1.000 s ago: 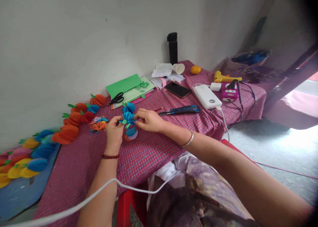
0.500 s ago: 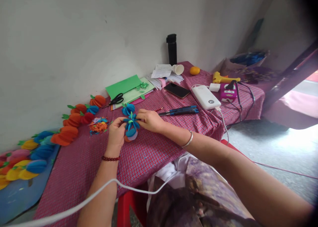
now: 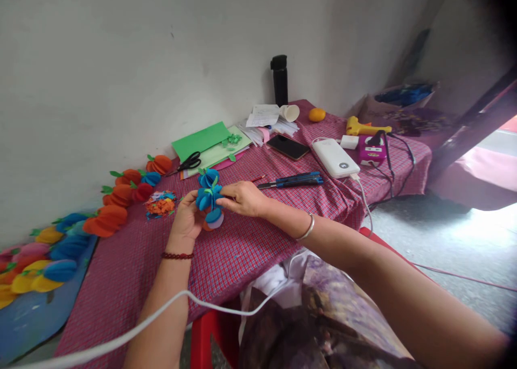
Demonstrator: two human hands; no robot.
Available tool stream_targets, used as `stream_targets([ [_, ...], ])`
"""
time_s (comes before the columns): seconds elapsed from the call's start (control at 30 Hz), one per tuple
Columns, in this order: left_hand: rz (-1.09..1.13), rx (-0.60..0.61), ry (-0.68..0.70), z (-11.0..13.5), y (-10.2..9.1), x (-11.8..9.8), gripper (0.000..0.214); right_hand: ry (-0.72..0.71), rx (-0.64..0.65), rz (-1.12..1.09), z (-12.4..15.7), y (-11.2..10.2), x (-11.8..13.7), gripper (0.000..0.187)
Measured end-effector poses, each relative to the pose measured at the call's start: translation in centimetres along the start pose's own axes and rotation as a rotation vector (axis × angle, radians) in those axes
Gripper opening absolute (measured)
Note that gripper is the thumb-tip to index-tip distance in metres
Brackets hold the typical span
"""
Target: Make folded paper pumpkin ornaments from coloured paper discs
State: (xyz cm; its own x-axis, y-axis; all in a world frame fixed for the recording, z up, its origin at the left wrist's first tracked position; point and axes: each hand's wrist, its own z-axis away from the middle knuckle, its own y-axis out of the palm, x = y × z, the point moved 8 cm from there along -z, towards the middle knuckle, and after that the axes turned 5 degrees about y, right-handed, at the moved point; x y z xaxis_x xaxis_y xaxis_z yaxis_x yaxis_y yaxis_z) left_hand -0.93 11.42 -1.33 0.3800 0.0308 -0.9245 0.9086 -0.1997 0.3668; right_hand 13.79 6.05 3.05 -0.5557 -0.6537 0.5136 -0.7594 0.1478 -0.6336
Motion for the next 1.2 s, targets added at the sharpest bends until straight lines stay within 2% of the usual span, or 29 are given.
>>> stream_targets([
  [0.1,0.046,0.081,0.011,0.0,-0.1,-0.4,0.037,0.04,-0.091,-0.178,0.0,-1.3,-0.3,0.036],
  [0.23,0.086,0.094,0.025,0.0,-0.8,-0.8,0.044,0.086,-0.173,-0.251,0.1,-1.9,-0.9,0.033],
  [0.43,0.093,0.084,0.05,-0.2,-1.3,-1.0,0.04,0.088,-0.096,-0.228,0.2,-1.0,-0.3,0.02],
  [0.57,0.026,0.108,0.02,0.0,-0.5,-0.8,0.035,0.088,-0.033,-0.11,0.1,-0.4,0.0,0.013],
  [0.77,-0.111,0.054,-0.008,0.6,0.7,-0.6,0.034,0.057,0.058,0.036,0.0,0.9,-0.3,0.016],
  [0.9,-0.135,0.027,0.104,0.6,1.1,-1.7,0.03,0.093,0.042,0.072,-0.1,1.0,-1.2,0.015],
  [1.03,-0.106,-0.025,0.27,0.4,0.3,-3.8,0.026,0.116,-0.005,0.052,-0.2,0.7,-1.9,0.018],
  [1.2,-0.158,-0.027,0.349,0.6,0.1,-4.7,0.019,0.134,-0.013,0.069,-0.3,0.6,-2.0,0.018],
])
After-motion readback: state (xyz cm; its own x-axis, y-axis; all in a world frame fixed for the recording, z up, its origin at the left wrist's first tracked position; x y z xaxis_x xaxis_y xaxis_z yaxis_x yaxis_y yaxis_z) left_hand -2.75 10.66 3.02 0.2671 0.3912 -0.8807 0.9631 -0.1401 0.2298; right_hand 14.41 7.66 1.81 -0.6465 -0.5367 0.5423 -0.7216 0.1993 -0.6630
